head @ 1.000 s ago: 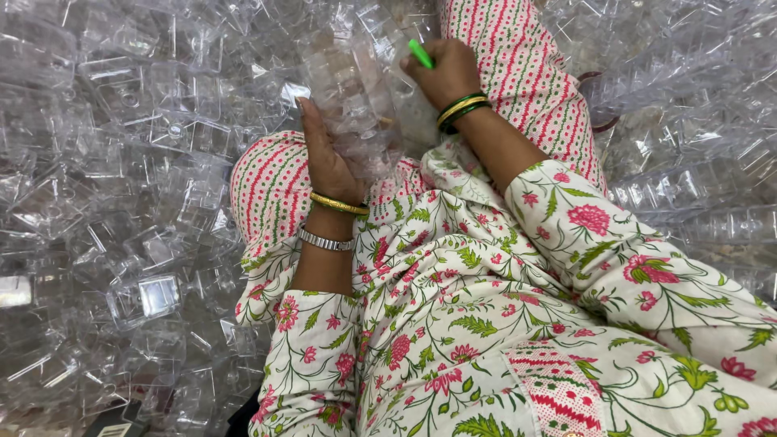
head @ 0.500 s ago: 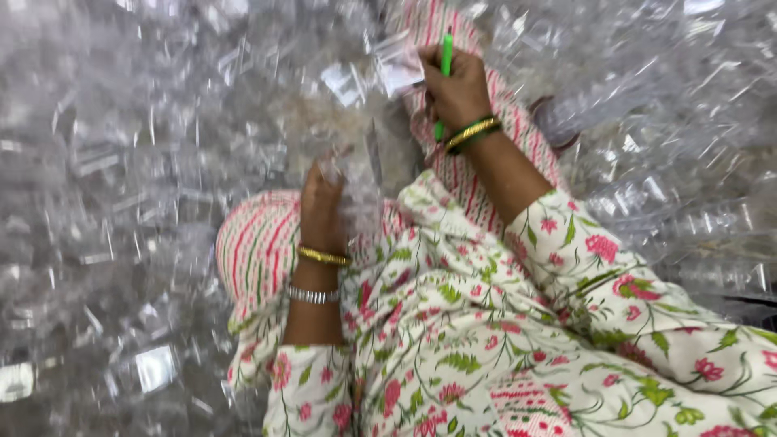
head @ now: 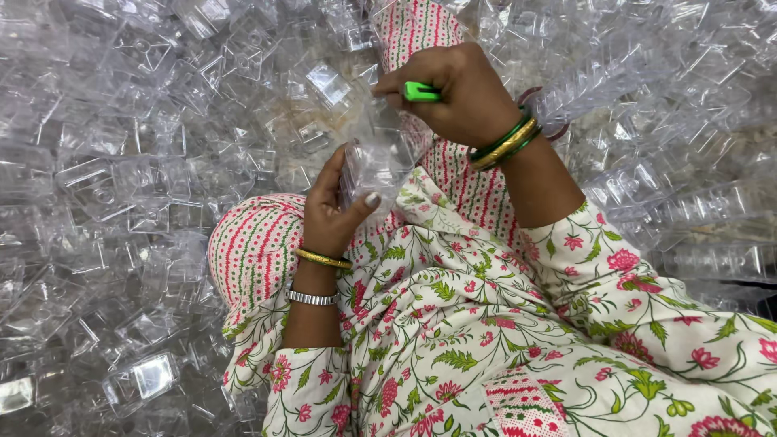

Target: The person sits on the floor among large piles of clear plastic boxes and marks each box with a green marker, one box at a time, setting marked boxes aside as they work through the pile.

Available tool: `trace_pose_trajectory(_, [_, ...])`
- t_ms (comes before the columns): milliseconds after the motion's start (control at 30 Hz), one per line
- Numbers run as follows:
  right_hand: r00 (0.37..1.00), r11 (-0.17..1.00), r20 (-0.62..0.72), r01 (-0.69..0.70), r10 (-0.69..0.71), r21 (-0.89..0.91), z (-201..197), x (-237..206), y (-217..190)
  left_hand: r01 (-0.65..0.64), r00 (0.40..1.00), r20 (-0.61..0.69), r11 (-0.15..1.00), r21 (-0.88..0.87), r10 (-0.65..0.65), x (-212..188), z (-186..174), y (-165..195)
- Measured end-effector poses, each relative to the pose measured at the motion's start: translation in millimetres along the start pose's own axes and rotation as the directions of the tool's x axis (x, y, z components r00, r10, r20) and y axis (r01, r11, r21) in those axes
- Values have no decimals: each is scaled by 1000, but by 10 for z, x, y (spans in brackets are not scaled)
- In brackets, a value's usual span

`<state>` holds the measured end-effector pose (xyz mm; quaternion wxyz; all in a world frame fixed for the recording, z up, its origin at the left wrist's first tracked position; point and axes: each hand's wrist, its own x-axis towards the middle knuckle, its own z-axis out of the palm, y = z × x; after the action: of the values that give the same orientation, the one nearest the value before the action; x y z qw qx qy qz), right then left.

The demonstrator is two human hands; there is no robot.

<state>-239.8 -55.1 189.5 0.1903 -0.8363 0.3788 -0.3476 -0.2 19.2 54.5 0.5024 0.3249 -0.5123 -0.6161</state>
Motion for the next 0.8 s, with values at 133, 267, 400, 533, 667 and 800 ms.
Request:
trace_pose_trajectory(133, [983,946,22,-181,182,269,-25,-15,-145,-40,999,1,998,-42,40,-8,16,49])
trace_pose_trajectory(267, [971,905,44,-236,236,354,-60,-65,-197,-37,999,11,995,-94,38,-29,8,59])
trace_pose_trajectory(400, [971,883,63,-235,230,405,-46,-139,-257,-36,998,40,993,-115,40,-37,17,85])
trace_pose_trajectory(533, [954,859,122,-300,274,415,-33,-181,-341,-32,994,101,983,-181,51,-48,21,178])
trace_pose_trajectory(667, [958,840,156,-288,243,459,-16,-171,-406,-22,991,122,982,-188,46,-77,15,282])
trace_pose_trajectory(800, [958,826,182,-285,223,486,-1,-170,-431,84,991,124,938,-337,-44,-90,44,278])
